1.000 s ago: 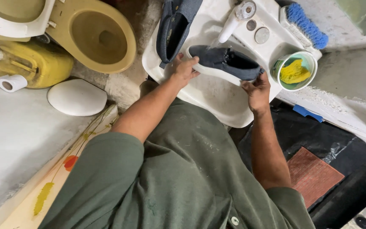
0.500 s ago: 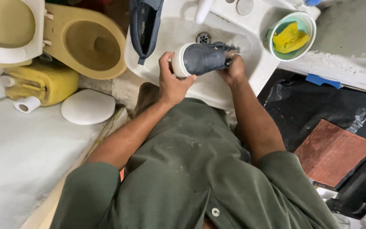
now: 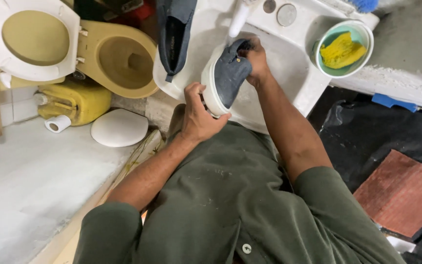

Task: Cleaning a pair of dark slip-on shoes in a sink using a brush and water.

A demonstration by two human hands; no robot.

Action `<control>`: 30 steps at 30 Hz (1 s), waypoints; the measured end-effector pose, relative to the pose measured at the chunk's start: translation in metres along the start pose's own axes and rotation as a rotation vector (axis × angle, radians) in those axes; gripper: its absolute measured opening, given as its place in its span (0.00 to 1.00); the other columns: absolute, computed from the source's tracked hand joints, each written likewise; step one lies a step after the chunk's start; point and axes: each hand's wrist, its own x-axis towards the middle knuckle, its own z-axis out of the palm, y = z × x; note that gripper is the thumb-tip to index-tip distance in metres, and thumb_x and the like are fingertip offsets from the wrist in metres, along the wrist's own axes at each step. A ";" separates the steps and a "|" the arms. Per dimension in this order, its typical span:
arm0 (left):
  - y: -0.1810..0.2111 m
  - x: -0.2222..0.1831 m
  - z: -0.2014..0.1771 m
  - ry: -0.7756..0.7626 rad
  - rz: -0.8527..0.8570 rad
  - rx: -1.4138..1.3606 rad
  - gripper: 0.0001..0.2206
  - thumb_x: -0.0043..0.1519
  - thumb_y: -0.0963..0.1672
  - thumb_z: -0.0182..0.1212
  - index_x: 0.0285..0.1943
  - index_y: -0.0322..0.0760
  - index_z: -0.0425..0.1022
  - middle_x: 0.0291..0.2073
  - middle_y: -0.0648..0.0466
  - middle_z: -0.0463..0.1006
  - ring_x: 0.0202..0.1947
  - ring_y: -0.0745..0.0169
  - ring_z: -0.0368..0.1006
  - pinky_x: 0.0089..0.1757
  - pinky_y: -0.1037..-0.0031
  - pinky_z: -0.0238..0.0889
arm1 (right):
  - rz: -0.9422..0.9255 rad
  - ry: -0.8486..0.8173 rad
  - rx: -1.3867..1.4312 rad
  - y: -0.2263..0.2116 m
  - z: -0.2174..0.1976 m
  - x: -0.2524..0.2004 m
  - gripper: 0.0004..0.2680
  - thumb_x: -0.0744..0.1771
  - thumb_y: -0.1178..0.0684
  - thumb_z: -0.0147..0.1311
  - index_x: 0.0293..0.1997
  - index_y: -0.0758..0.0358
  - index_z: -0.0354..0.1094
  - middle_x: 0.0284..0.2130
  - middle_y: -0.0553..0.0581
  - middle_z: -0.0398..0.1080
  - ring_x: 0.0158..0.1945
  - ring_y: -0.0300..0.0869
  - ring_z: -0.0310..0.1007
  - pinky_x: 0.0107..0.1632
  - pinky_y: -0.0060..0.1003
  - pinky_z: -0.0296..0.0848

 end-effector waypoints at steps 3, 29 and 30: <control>-0.001 -0.010 0.000 -0.106 -0.105 0.005 0.48 0.40 0.45 0.85 0.67 0.33 0.52 0.58 0.41 0.58 0.62 0.38 0.59 0.59 0.52 0.62 | -0.039 -0.080 -0.078 -0.006 0.015 0.001 0.14 0.59 0.75 0.48 0.41 0.62 0.64 0.33 0.61 0.70 0.34 0.48 0.72 0.37 0.38 0.75; -0.008 0.020 -0.006 -0.212 -0.026 0.097 0.45 0.43 0.45 0.85 0.69 0.40 0.58 0.53 0.41 0.56 0.42 0.37 0.72 0.45 0.54 0.79 | 0.096 0.021 -0.337 -0.015 0.032 0.006 0.12 0.63 0.63 0.54 0.51 0.66 0.73 0.40 0.57 0.77 0.40 0.43 0.76 0.44 0.36 0.75; -0.007 0.028 -0.008 -0.235 -0.094 0.093 0.44 0.45 0.45 0.82 0.71 0.41 0.57 0.55 0.40 0.57 0.43 0.37 0.74 0.45 0.57 0.81 | 0.128 0.057 -0.266 -0.009 0.025 0.016 0.14 0.62 0.65 0.49 0.52 0.66 0.72 0.37 0.60 0.76 0.38 0.45 0.76 0.42 0.37 0.75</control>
